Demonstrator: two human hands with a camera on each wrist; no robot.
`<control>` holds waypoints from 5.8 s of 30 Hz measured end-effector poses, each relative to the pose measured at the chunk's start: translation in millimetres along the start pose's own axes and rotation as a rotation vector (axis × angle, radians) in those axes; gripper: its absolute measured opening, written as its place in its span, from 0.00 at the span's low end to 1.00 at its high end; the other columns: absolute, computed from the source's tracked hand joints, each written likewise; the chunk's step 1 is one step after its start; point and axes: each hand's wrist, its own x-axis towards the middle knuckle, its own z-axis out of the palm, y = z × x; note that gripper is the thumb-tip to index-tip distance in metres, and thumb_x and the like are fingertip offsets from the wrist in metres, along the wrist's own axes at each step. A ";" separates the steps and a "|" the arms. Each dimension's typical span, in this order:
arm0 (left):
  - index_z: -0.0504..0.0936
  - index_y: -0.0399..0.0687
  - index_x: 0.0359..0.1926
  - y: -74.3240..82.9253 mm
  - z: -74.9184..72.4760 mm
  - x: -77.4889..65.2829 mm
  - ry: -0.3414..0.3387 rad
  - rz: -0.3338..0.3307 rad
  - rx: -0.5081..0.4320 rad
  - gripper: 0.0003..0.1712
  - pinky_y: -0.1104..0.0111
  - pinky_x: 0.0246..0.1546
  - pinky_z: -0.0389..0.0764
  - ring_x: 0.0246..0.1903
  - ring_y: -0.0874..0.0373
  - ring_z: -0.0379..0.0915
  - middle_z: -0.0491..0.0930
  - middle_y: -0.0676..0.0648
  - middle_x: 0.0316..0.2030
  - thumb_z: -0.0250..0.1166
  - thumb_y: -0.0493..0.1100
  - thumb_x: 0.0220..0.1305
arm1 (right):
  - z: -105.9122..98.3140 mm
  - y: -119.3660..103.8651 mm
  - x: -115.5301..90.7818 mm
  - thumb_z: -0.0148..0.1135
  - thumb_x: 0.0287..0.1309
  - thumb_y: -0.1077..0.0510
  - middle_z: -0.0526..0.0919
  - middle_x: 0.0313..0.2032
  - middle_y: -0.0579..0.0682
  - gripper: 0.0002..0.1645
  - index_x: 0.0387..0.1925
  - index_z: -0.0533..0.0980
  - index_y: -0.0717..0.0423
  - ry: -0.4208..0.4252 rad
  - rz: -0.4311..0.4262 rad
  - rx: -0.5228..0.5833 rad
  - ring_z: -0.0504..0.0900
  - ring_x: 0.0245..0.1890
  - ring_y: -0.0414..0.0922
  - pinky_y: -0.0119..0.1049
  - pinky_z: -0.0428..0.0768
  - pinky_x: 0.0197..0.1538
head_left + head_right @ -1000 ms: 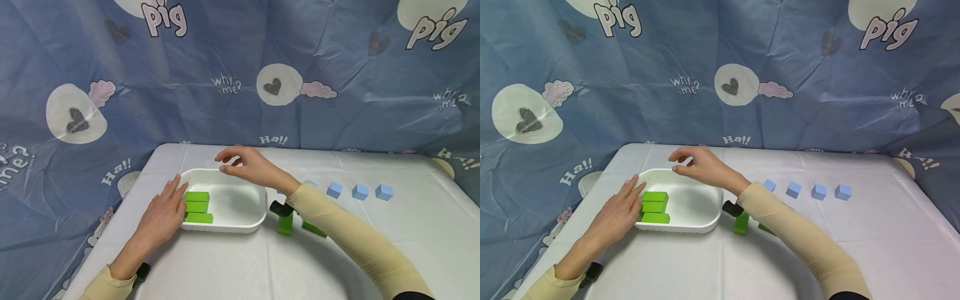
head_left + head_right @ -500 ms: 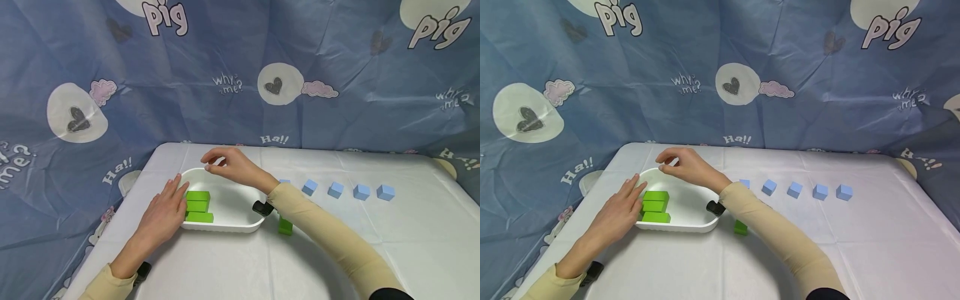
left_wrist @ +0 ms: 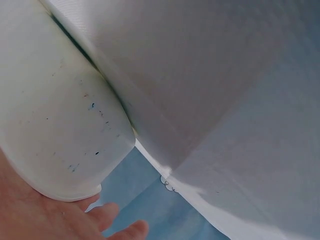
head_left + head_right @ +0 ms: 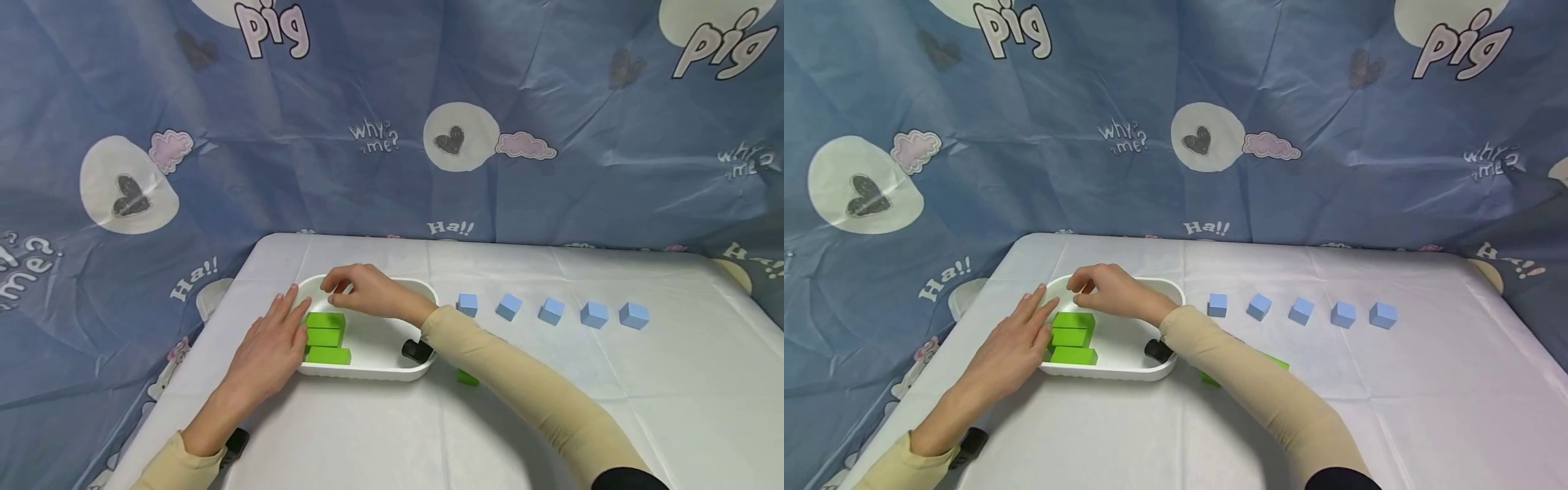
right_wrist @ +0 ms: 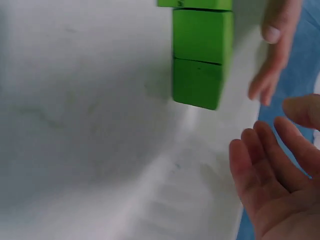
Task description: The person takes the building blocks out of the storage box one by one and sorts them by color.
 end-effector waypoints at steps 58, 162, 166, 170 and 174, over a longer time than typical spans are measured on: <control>0.57 0.43 0.76 0.5 2.0 0.0 -0.003 -0.017 0.006 0.30 0.36 0.64 0.51 0.74 0.42 0.41 0.44 0.43 0.77 0.40 0.48 0.78 | 17.8 15.6 2.2 0.72 0.51 0.63 0.86 0.38 0.41 0.18 0.46 0.84 0.55 -0.071 0.130 0.011 0.81 0.36 0.34 0.25 0.76 0.42; 0.55 0.43 0.76 2.7 -4.9 -0.9 -0.034 0.004 0.066 0.31 0.37 0.66 0.42 0.75 0.41 0.38 0.43 0.41 0.77 0.40 0.48 0.78 | -67.2 -12.5 -121.1 0.64 0.57 0.70 0.80 0.50 0.50 0.20 0.52 0.80 0.57 0.420 0.034 0.266 0.80 0.49 0.45 0.37 0.79 0.52; 0.55 0.44 0.76 4.5 -7.3 0.5 -0.058 0.010 0.082 0.31 0.36 0.66 0.37 0.75 0.41 0.36 0.43 0.40 0.77 0.40 0.48 0.78 | -69.6 -9.2 -130.2 0.64 0.57 0.70 0.81 0.50 0.50 0.20 0.51 0.80 0.56 0.449 0.032 0.262 0.82 0.46 0.46 0.37 0.80 0.51; 0.55 0.44 0.76 6.1 -8.2 1.5 -0.077 0.004 0.083 0.31 0.35 0.65 0.36 0.75 0.40 0.35 0.42 0.40 0.77 0.40 0.48 0.78 | -72.1 -8.2 -140.2 0.63 0.57 0.70 0.81 0.50 0.49 0.21 0.52 0.80 0.54 0.466 0.036 0.239 0.82 0.46 0.49 0.38 0.80 0.51; 0.56 0.45 0.76 6.4 -7.6 1.8 -0.088 0.001 0.076 0.31 0.35 0.65 0.36 0.75 0.39 0.35 0.42 0.40 0.77 0.40 0.48 0.77 | -75.9 -8.2 -150.7 0.63 0.57 0.70 0.81 0.50 0.50 0.21 0.52 0.80 0.55 0.487 0.047 0.218 0.81 0.47 0.50 0.37 0.80 0.51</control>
